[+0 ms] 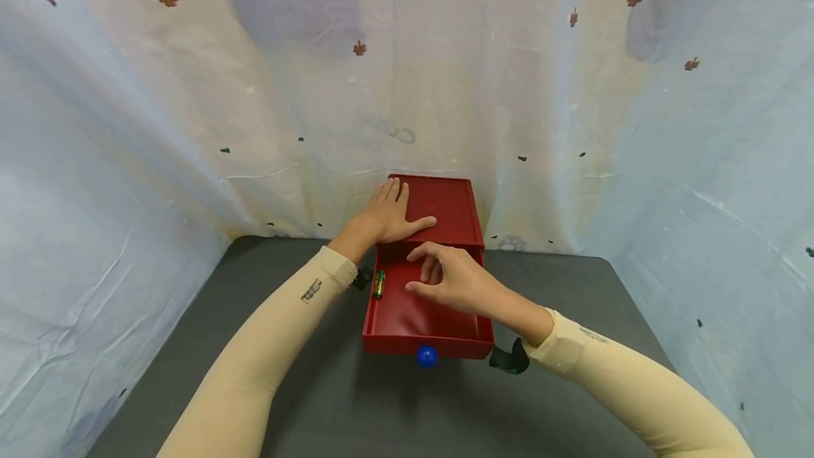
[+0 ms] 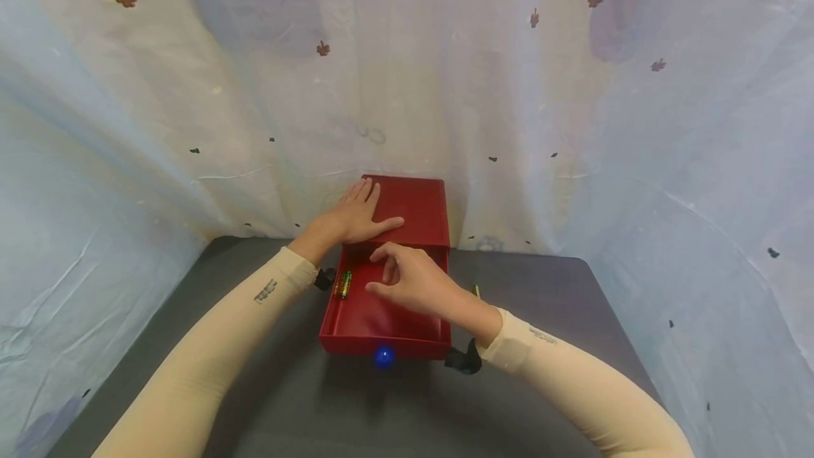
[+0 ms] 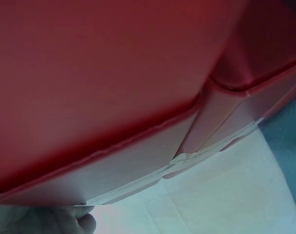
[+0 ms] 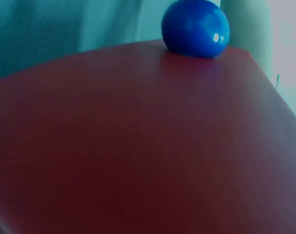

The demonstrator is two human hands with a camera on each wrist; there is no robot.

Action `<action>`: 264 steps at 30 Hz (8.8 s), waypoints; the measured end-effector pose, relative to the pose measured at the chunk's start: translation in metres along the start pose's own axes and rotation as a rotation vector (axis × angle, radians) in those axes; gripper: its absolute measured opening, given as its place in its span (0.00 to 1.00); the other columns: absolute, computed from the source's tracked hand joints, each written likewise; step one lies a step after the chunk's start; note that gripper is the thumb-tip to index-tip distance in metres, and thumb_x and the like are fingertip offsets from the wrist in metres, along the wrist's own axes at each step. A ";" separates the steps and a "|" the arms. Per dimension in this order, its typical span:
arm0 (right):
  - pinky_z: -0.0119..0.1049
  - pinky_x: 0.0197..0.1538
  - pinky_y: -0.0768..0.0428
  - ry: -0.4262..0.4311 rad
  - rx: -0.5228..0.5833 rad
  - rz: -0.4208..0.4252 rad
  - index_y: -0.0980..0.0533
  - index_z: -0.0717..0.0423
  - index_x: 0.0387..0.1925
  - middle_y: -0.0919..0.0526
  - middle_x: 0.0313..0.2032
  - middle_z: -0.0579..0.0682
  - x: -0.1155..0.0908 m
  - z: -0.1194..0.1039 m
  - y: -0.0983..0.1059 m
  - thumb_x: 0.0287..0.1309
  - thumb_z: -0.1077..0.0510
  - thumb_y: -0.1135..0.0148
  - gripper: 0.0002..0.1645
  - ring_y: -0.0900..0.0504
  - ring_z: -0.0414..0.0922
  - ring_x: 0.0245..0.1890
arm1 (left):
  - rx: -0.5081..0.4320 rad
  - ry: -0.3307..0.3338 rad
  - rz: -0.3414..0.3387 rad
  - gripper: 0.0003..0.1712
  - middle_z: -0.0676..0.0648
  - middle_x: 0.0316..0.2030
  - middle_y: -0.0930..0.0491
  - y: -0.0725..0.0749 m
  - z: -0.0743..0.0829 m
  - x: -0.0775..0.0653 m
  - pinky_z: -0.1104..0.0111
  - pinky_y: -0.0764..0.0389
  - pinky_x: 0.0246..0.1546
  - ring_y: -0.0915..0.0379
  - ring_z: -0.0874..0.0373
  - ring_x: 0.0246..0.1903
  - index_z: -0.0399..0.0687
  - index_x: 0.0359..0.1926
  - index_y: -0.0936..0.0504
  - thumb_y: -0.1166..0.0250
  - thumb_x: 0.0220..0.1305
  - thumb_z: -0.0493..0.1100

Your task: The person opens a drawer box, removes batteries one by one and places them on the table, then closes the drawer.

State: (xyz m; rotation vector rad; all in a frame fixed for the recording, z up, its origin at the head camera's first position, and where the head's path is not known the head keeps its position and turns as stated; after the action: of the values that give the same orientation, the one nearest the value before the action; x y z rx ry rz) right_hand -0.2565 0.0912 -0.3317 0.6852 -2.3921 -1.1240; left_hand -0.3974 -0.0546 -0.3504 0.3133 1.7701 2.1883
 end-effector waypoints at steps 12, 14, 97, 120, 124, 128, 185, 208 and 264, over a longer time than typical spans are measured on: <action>0.32 0.38 0.17 -0.006 0.006 -0.015 0.21 0.61 0.61 0.18 0.33 0.43 0.003 -0.007 -0.011 0.66 0.52 0.23 0.28 0.21 0.37 0.30 | 0.001 -0.009 -0.003 0.65 0.36 0.86 0.68 0.003 0.001 0.000 0.53 0.69 0.85 0.76 0.43 0.86 0.37 0.87 0.62 0.56 0.74 0.82; 0.32 0.38 0.17 -0.005 0.001 -0.019 0.21 0.60 0.62 0.18 0.32 0.43 0.004 -0.009 -0.013 0.66 0.52 0.22 0.29 0.21 0.37 0.30 | -0.001 -0.009 -0.004 0.65 0.36 0.86 0.68 0.003 0.001 0.000 0.53 0.69 0.85 0.76 0.43 0.86 0.37 0.87 0.62 0.56 0.74 0.82; 0.32 0.25 0.22 -0.275 0.297 -0.230 0.29 0.65 0.64 0.16 0.29 0.52 0.047 0.013 -0.055 0.67 0.63 0.27 0.30 0.23 0.43 0.21 | -0.025 -0.011 -0.016 0.65 0.36 0.86 0.68 0.001 0.002 0.000 0.53 0.72 0.84 0.77 0.44 0.86 0.38 0.87 0.63 0.57 0.74 0.82; 0.30 0.32 0.22 -0.223 0.169 -0.197 0.25 0.62 0.59 0.16 0.31 0.50 0.048 0.008 -0.057 0.62 0.61 0.21 0.28 0.20 0.40 0.28 | -0.022 -0.008 -0.016 0.65 0.36 0.86 0.69 0.001 0.001 -0.001 0.53 0.71 0.85 0.76 0.43 0.86 0.38 0.87 0.63 0.56 0.74 0.82; 0.30 0.32 0.23 -0.219 0.156 -0.194 0.25 0.62 0.58 0.16 0.31 0.50 0.048 0.007 -0.058 0.63 0.62 0.22 0.27 0.20 0.41 0.28 | -0.018 -0.005 -0.015 0.65 0.36 0.86 0.68 0.001 0.000 0.000 0.53 0.70 0.85 0.76 0.43 0.86 0.38 0.87 0.63 0.57 0.74 0.82; 0.30 0.32 0.23 -0.216 0.158 -0.202 0.25 0.62 0.58 0.16 0.31 0.49 0.046 0.007 -0.058 0.64 0.63 0.24 0.25 0.21 0.41 0.27 | -0.017 -0.003 -0.022 0.65 0.36 0.86 0.69 0.000 0.001 0.000 0.53 0.70 0.85 0.77 0.43 0.86 0.39 0.87 0.64 0.57 0.74 0.82; 0.35 0.43 0.17 -0.019 0.116 0.028 0.22 0.55 0.60 0.17 0.36 0.44 -0.036 0.017 0.031 0.65 0.54 0.22 0.26 0.19 0.44 0.37 | -0.038 0.019 -0.018 0.66 0.37 0.86 0.69 0.001 0.001 0.000 0.52 0.66 0.85 0.77 0.43 0.86 0.38 0.87 0.62 0.56 0.73 0.83; 0.34 0.45 0.18 -0.005 0.146 0.059 0.25 0.55 0.61 0.18 0.41 0.49 -0.060 0.081 0.075 0.66 0.57 0.23 0.27 0.19 0.48 0.40 | -0.033 0.040 -0.076 0.64 0.40 0.86 0.75 -0.005 -0.002 0.010 0.57 0.76 0.83 0.84 0.47 0.85 0.43 0.87 0.68 0.55 0.74 0.81; 0.33 0.42 0.16 -0.155 0.180 -0.080 0.31 0.76 0.66 0.16 0.39 0.58 -0.074 0.278 0.038 0.71 0.71 0.36 0.26 0.16 0.49 0.39 | -0.013 -0.002 -0.016 0.65 0.36 0.86 0.68 0.003 0.002 -0.002 0.54 0.69 0.85 0.75 0.44 0.86 0.38 0.87 0.61 0.56 0.74 0.82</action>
State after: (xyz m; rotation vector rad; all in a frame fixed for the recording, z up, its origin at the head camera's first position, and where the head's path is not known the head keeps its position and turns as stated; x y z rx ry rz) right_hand -0.3595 0.3200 -0.4777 0.7842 -2.6434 -1.0355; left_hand -0.3949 -0.0538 -0.3465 0.2969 1.7504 2.1869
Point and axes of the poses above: each hand's wrist, its own x-axis towards the middle knuckle, its own y-axis out of the back of the hand, z = x × y, the point moved 5 cm from there along x, towards the middle knuckle
